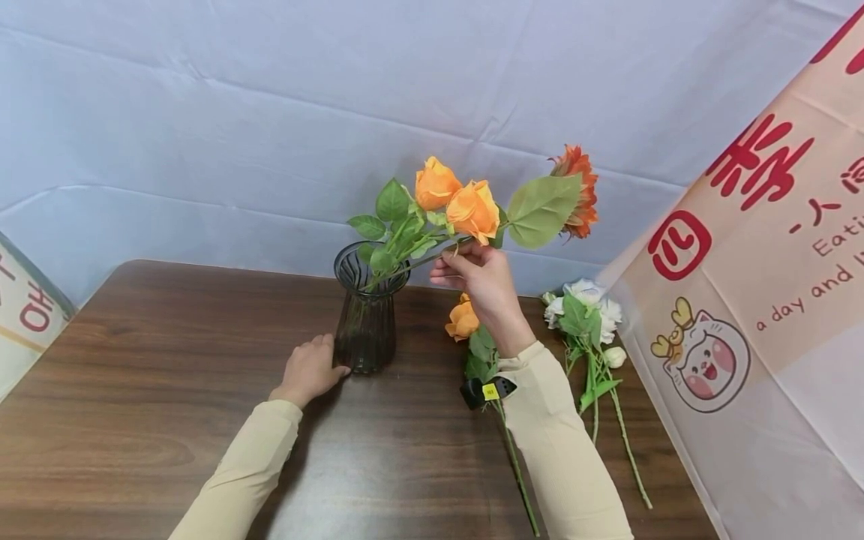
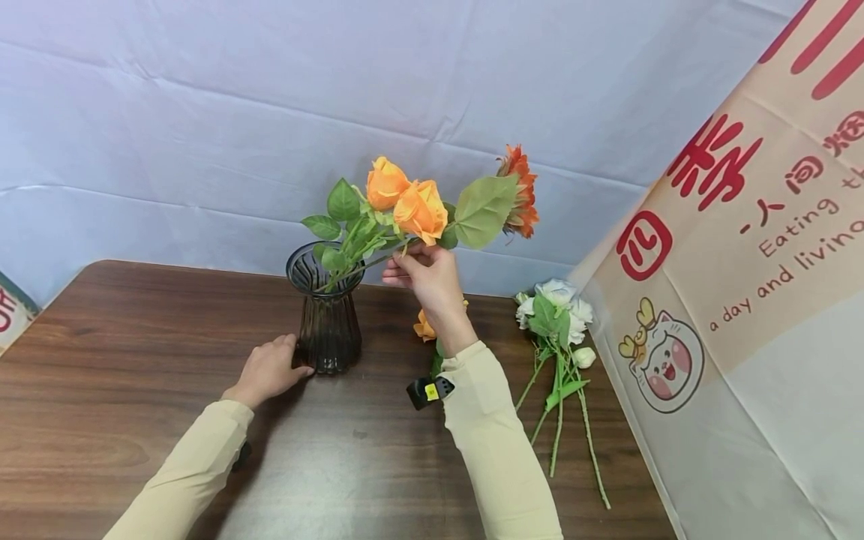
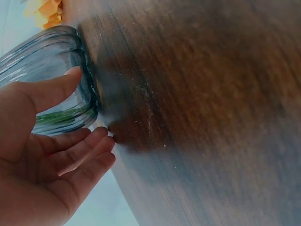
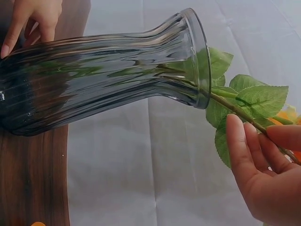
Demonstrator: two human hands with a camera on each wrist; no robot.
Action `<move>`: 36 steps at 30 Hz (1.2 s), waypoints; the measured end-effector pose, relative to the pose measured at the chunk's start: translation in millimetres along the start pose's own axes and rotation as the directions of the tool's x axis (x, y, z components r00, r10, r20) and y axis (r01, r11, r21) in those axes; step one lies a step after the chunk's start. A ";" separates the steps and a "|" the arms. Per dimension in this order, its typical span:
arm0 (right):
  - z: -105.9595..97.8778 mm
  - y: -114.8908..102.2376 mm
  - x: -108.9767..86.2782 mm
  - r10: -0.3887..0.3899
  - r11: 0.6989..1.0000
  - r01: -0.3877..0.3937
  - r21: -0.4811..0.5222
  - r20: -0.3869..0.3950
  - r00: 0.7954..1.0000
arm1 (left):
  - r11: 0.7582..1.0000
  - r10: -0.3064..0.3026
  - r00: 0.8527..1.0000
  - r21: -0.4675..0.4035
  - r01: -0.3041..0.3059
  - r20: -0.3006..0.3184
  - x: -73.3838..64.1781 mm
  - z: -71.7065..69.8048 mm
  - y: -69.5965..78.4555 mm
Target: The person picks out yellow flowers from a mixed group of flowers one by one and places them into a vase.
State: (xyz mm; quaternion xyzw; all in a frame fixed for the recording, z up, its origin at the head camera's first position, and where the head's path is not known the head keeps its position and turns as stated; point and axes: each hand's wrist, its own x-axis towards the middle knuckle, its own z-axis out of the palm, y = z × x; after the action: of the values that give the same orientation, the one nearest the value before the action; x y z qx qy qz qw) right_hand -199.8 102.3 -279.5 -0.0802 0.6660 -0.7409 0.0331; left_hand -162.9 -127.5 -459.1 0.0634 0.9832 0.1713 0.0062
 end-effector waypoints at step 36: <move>6.0 12.7 2.7 0.025 0.997 -0.009 -0.082 0.195 0.981 | 1.000 -0.003 1.000 -0.010 0.003 -0.005 -0.3 0.0 -0.7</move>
State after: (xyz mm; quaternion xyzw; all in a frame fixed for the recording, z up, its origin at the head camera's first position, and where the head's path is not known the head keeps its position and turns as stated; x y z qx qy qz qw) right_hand -202.3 94.6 -291.3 -0.1483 0.6894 -0.7018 0.1014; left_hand -162.6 -128.2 -459.3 0.0615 0.9824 0.1762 0.0042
